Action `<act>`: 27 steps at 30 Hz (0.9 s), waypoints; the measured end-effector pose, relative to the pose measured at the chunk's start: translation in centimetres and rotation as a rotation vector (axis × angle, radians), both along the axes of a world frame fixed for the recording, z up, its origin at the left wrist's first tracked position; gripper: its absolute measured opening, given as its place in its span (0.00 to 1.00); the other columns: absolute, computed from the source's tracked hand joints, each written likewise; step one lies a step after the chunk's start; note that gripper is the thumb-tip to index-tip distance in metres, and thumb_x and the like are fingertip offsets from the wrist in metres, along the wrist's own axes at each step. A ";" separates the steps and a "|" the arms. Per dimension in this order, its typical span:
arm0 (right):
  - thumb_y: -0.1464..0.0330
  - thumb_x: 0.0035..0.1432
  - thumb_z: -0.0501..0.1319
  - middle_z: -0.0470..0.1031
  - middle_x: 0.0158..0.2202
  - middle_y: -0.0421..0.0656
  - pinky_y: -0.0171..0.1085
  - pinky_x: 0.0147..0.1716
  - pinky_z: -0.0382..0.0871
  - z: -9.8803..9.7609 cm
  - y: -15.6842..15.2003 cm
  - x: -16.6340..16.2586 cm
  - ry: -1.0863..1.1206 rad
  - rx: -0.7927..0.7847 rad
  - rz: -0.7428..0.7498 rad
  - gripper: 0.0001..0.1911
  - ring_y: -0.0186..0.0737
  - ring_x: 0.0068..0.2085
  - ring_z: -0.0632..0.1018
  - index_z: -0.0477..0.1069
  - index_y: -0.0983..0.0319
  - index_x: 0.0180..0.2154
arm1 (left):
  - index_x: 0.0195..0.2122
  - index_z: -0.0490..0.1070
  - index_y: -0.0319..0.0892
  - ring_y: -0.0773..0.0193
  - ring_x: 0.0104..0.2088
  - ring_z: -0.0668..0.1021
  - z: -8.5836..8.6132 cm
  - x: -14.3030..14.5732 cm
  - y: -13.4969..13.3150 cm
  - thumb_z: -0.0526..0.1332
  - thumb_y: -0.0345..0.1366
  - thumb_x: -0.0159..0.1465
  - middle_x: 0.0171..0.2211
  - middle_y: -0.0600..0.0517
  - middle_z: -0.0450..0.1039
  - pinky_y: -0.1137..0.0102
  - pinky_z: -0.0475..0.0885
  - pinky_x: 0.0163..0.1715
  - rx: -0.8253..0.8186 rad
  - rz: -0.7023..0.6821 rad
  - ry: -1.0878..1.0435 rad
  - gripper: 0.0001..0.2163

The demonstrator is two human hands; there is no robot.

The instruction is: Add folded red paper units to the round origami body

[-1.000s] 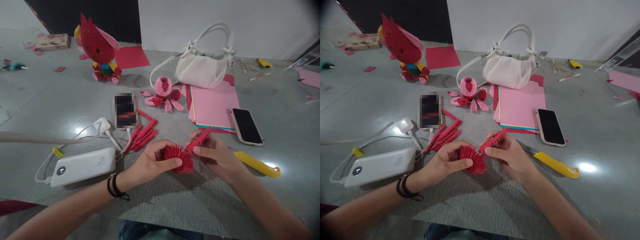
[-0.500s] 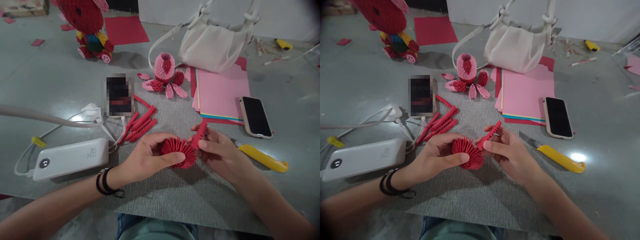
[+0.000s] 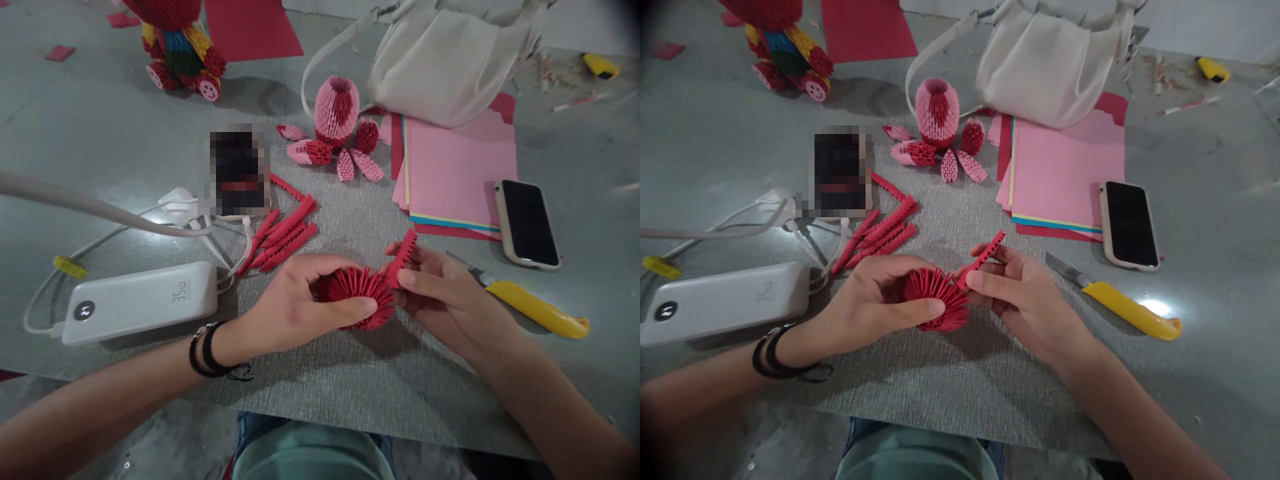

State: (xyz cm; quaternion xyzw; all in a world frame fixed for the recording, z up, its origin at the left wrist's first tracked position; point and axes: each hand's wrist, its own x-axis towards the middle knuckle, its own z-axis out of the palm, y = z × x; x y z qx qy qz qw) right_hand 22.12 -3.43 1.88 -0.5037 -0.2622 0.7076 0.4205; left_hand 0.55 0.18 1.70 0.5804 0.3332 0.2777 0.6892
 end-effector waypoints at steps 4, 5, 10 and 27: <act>0.64 0.48 0.79 0.84 0.33 0.38 0.35 0.36 0.80 0.1 -0.1 0.0 0.023 -0.027 -0.019 0.19 0.38 0.35 0.84 0.76 0.54 0.42 | 0.36 0.79 0.36 0.67 0.29 0.74 0.0 0.1 0.1 0.73 0.35 0.59 0.29 0.52 0.75 0.74 0.70 0.29 -0.041 0.000 0.016 0.09; 0.64 0.48 0.79 0.84 0.33 0.38 0.33 0.36 0.79 0.2 -0.1 0.0 0.031 -0.033 -0.021 0.19 0.37 0.34 0.84 0.77 0.54 0.41 | 0.37 0.79 0.36 0.67 0.30 0.74 0.0 0.1 0.2 0.73 0.35 0.59 0.30 0.52 0.76 0.74 0.71 0.29 -0.051 -0.001 0.018 0.09; 0.64 0.48 0.79 0.84 0.34 0.39 0.32 0.34 0.79 0.5 -0.1 -0.1 0.034 -0.036 -0.015 0.18 0.35 0.32 0.83 0.76 0.54 0.39 | 0.37 0.78 0.36 0.66 0.31 0.75 0.1 0.0 0.2 0.73 0.35 0.59 0.31 0.51 0.77 0.74 0.72 0.31 -0.056 0.010 0.009 0.09; 0.61 0.52 0.77 0.84 0.37 0.40 0.43 0.41 0.81 0.2 -0.3 -0.2 -0.010 -0.003 0.010 0.17 0.45 0.39 0.85 0.74 0.52 0.41 | 0.35 0.77 0.39 0.69 0.26 0.70 0.1 -0.1 0.2 0.72 0.38 0.60 0.26 0.55 0.70 0.75 0.65 0.24 0.066 0.006 0.071 0.09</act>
